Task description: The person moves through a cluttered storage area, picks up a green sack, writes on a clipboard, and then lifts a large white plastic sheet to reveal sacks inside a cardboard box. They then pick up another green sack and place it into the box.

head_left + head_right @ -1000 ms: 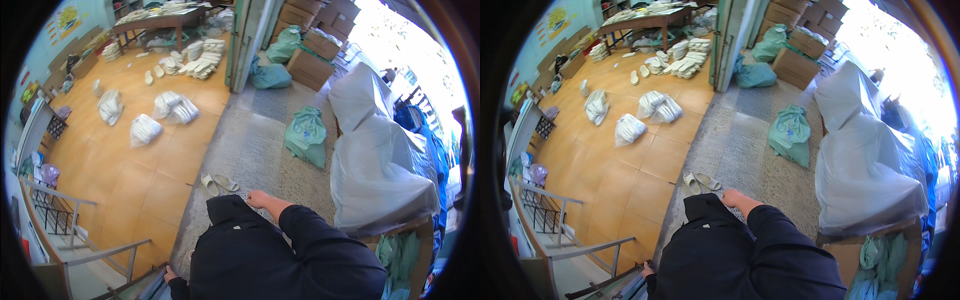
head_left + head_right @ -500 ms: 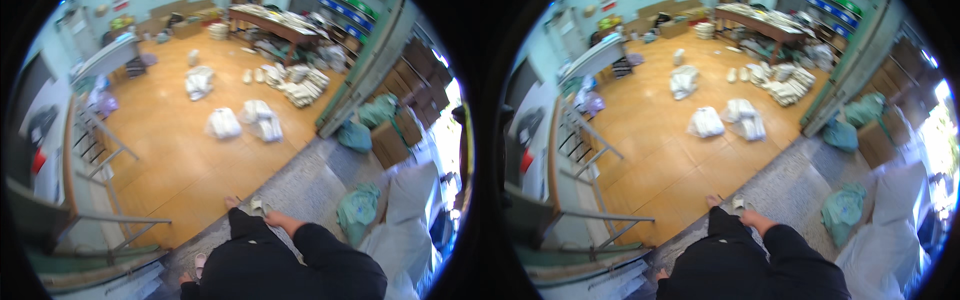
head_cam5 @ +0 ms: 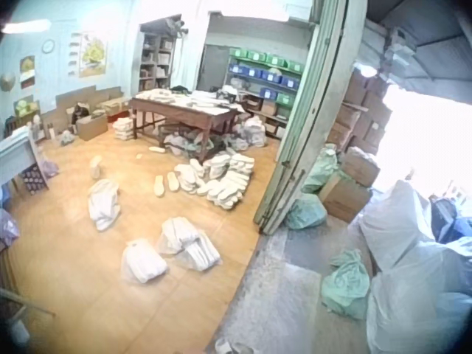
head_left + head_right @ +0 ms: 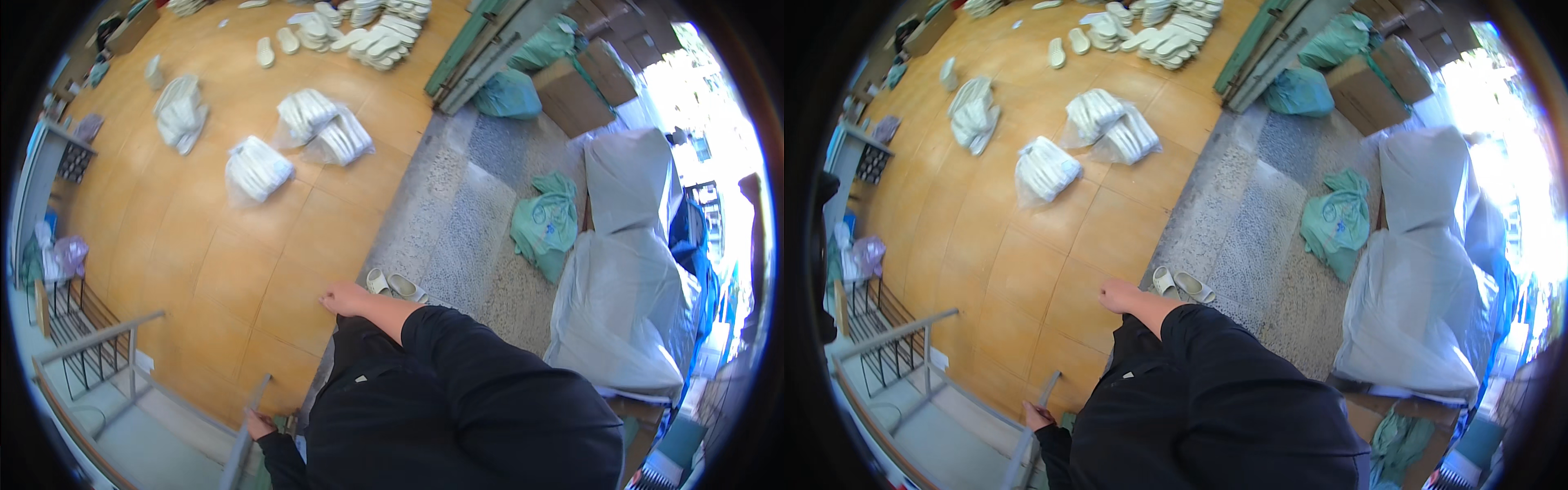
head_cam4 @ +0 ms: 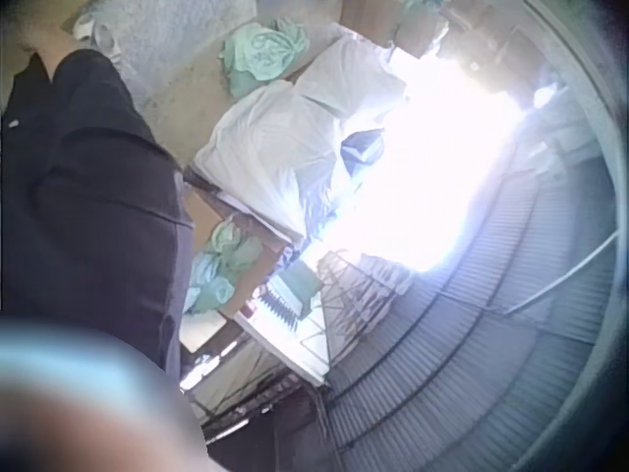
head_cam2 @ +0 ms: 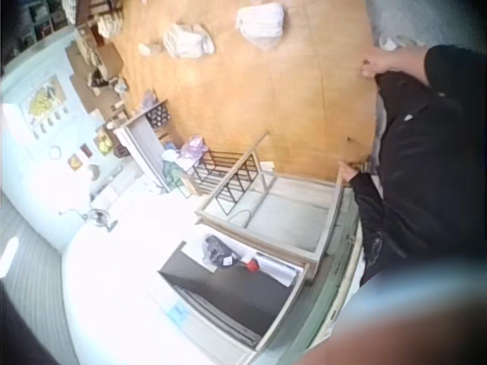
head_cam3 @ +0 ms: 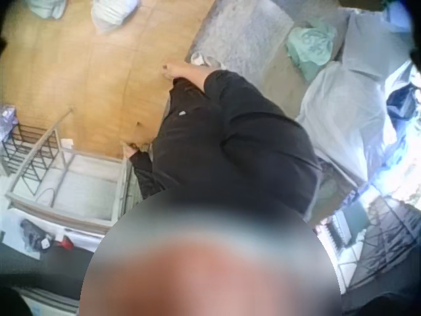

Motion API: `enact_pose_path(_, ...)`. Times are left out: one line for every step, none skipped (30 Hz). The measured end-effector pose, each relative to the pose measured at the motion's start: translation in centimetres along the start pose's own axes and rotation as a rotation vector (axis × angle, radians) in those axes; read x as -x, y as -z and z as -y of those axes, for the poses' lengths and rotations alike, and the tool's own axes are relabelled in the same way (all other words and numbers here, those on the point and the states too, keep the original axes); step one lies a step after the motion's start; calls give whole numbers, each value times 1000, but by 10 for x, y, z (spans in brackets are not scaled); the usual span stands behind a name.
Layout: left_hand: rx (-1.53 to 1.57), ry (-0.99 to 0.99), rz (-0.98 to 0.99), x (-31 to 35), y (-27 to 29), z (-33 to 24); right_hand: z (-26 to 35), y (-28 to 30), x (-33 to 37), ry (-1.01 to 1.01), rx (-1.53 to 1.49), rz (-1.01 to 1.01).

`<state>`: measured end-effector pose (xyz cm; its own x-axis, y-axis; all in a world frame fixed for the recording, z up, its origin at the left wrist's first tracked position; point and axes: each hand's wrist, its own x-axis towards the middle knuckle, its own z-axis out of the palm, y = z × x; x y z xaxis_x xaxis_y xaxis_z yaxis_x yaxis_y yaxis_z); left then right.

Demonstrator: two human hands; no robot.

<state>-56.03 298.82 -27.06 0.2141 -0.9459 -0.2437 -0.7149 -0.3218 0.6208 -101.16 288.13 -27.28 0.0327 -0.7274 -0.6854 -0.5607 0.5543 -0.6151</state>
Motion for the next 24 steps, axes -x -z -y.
enact_pose_path(363,121,55,-29,-1,-21,-8,9,4,-14,53,26)
enact_pose_path(692,304,99,-53,-2,-45,-16,16,12,1,82,15)
enact_pose_path(636,176,155,-67,-4,-70,-23,22,21,17,96,5)
enact_pose_path(557,101,190,-74,-6,-96,-28,28,30,1,77,-11)
enact_pose_path(511,-21,227,-81,-8,-121,-30,32,38,-12,43,-25)
enact_pose_path(364,-157,205,-89,-12,-147,-28,35,46,-39,17,-23)
enact_pose_path(255,-339,182,-93,-16,-172,-23,36,52,-2,-32,-70)
enact_pose_path(154,-541,153,-96,-18,-195,-12,34,57,22,-75,-97)
enact_pose_path(75,-561,161,-98,-16,-216,2,32,59,39,-120,-120)
enact_pose_path(4,-600,162,-97,-9,-234,23,24,60,171,-66,-184)
enact_pose_path(-64,-613,151,-95,-3,-250,47,18,59,241,8,-190)
enact_pose_path(-21,-642,126,-93,3,-264,71,14,58,353,-56,-117)
enact_pose_path(21,-645,96,-89,11,-276,98,5,58,455,-115,-14)
enact_pose_path(58,-642,57,-85,21,-285,123,-3,60,466,-110,66)
enact_pose_path(97,-694,8,-80,30,-292,149,-9,58,550,-112,137)
enact_pose_path(113,-740,-78,-77,43,-296,181,-17,52,695,-127,217)
enact_pose_path(180,-753,-153,-74,56,-296,206,-27,52,783,-131,263)
enact_pose_path(273,-683,-177,-69,68,-295,223,-30,51,966,-215,272)
enact_pose_path(259,-671,-214,-69,83,-290,242,-39,50,978,-167,340)
enact_pose_path(295,-613,-82,-68,101,-282,258,-44,48,1070,-59,377)
enact_pose_path(327,-671,-78,-68,118,-272,273,-54,49,1081,-7,412)
enact_pose_path(324,-771,-225,-68,132,-265,290,-67,48,1187,7,378)
enact_pose_path(315,-904,-371,-72,153,-253,307,-81,50,1147,87,443)
enact_pose_path(299,-840,-470,-69,177,-238,327,-96,50,1065,214,454)
